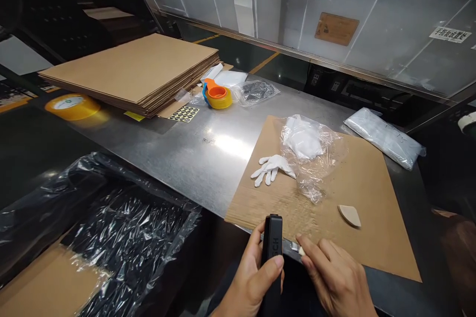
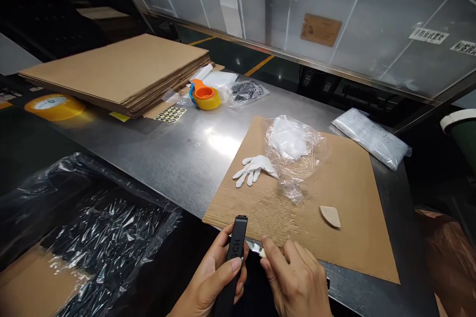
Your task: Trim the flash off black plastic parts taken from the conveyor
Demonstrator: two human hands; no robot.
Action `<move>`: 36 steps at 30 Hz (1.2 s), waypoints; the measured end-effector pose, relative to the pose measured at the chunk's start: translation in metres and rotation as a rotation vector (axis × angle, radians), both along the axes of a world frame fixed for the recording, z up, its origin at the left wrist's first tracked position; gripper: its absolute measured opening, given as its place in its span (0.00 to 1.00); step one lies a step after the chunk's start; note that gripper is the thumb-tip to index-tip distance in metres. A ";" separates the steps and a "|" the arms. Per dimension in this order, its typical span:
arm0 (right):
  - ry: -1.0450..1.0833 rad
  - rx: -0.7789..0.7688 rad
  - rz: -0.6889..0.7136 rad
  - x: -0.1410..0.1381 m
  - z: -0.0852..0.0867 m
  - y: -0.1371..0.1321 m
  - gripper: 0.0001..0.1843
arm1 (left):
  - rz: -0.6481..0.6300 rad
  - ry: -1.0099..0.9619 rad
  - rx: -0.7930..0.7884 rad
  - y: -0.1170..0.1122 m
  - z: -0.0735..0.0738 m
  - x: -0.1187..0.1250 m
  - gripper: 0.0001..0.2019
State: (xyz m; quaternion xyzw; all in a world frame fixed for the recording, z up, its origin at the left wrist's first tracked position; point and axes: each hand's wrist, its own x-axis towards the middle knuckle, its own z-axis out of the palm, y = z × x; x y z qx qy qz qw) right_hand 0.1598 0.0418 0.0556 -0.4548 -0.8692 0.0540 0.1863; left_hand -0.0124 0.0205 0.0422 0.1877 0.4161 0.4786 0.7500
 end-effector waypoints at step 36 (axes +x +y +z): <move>-0.027 0.059 -0.003 -0.001 0.001 -0.001 0.15 | -0.065 -0.025 -0.030 -0.002 0.001 -0.004 0.30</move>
